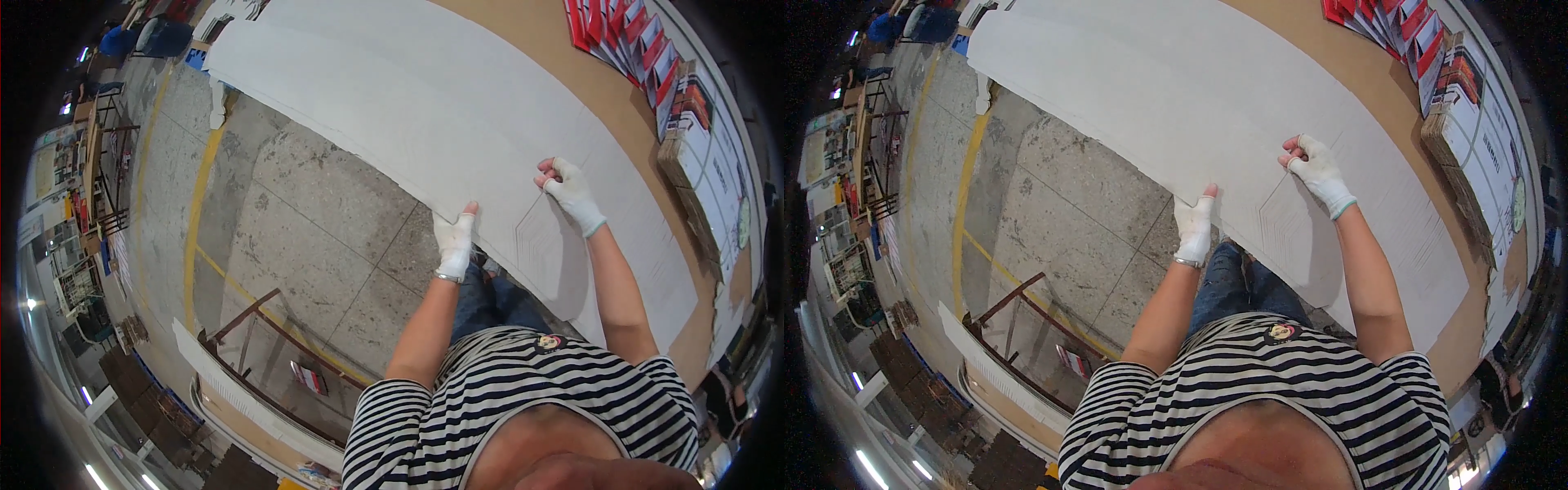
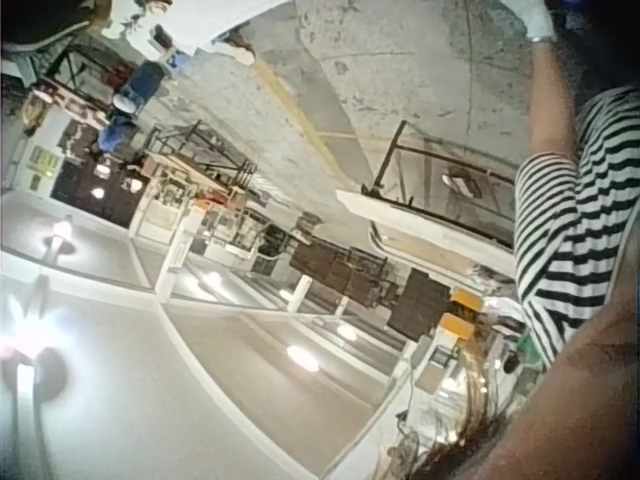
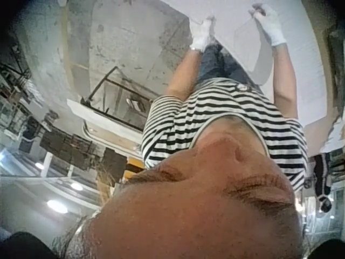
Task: The recorder is separating flat cardboard templates from larger sheets and stacking them on a workbench.
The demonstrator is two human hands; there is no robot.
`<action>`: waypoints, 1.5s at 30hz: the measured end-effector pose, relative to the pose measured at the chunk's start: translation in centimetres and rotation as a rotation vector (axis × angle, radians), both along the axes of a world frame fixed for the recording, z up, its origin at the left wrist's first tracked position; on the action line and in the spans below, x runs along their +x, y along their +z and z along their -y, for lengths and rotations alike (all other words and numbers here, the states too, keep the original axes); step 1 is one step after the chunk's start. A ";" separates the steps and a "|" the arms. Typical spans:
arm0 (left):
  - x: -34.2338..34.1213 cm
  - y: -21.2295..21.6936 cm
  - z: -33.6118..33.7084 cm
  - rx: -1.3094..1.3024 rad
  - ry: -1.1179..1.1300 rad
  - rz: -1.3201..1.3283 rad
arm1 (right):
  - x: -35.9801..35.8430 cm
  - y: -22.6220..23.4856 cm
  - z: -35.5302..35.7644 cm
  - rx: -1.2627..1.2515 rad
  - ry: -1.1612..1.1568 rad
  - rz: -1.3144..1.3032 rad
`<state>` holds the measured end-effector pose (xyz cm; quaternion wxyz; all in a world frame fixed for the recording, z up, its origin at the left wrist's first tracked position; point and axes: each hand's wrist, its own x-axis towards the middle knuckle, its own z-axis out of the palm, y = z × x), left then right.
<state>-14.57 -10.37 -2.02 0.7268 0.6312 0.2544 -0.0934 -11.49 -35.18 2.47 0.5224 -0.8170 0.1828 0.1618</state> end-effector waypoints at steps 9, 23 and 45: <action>-0.4 -0.3 0.1 -0.021 -0.050 -0.060 | -2.7 0.6 0.4 -0.019 -0.129 -0.023; -0.7 0.6 0.1 0.770 -0.103 0.136 | -4.8 -2.6 0.2 0.069 -0.321 0.189; -5.1 0.1 1.1 -0.761 -0.615 -0.322 | -7.2 1.0 3.7 -0.006 -0.242 0.357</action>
